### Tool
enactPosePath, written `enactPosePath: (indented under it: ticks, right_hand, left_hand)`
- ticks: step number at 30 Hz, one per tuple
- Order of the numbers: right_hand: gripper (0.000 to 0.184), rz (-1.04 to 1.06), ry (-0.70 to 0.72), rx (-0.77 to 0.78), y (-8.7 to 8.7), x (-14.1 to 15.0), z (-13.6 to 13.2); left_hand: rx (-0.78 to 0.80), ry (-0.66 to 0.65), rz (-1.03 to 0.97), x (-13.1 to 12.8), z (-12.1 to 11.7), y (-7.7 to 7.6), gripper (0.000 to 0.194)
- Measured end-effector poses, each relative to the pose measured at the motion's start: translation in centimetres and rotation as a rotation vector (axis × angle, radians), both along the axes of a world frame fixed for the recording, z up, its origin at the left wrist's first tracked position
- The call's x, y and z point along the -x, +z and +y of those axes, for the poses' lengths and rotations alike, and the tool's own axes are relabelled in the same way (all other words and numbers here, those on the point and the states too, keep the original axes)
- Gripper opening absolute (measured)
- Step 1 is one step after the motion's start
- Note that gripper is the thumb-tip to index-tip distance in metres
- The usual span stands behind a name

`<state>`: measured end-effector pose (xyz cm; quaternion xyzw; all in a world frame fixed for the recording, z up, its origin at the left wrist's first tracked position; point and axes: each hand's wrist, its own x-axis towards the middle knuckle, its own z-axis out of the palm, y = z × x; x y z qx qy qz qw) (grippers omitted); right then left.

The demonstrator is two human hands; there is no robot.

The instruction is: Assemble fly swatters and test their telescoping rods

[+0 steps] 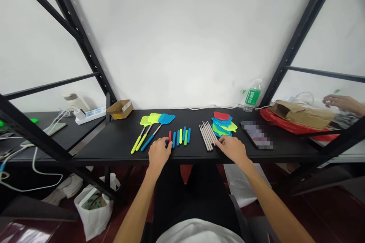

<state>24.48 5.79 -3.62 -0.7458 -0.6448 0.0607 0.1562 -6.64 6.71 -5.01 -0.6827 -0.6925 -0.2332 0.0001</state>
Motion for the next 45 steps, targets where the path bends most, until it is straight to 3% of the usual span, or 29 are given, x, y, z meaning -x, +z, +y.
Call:
enactPosePath:
  ticks: [5, 13, 19, 22, 25, 28, 31, 33, 38, 45]
  right_hand:
    - [0.031, 0.029, 0.025, 0.054, -0.1, 0.1, 0.3]
    - [0.033, 0.081, 0.05, 0.174, 0.4, -0.4, 0.5]
    - [0.035, 0.116, 0.094, 0.148, 0.2, -0.8, 0.6]
    - [0.035, 0.316, 0.184, 0.127, -0.1, -2.0, 1.2]
    - [0.036, 0.673, 0.267, 0.109, -0.3, -3.3, 1.7]
    - [0.039, 1.061, 0.256, 0.096, 0.4, -4.0, 1.6]
    - [0.037, 1.385, 0.281, 0.025, 1.8, -3.7, 0.7]
    - [0.034, 1.496, 0.302, -0.04, 2.7, -3.1, 0.1]
    - [0.031, 1.488, 0.331, -0.096, 3.4, -1.0, -0.7]
    - [0.03, 1.437, 0.389, -0.094, 3.6, 1.3, -1.8]
  left_hand:
    - [0.047, 0.075, 0.002, 0.5, -0.2, 0.4, 0.03]
    - [0.083, 0.087, -0.02, 0.6, -0.3, 0.6, 0.025]
    - [0.086, 0.079, -0.058, 0.7, -0.2, 0.6, 0.026]
    - [0.088, 0.082, -0.092, 0.8, -0.2, 0.6, 0.026]
    - [0.083, 0.092, -0.141, 1.1, -0.2, 0.8, 0.026]
    - [0.058, 0.079, -0.2, 1.3, -0.2, 1.2, 0.027]
    - [0.03, 0.024, -0.262, 1.2, -0.3, 1.9, 0.03]
    - [0.014, -0.037, -0.32, 0.8, -0.6, 2.4, 0.031]
    - [-0.002, -0.282, -0.568, -0.9, -1.7, 3.4, 0.033]
    - [0.047, -0.519, -0.561, -3.5, -4.2, 4.9, 0.026]
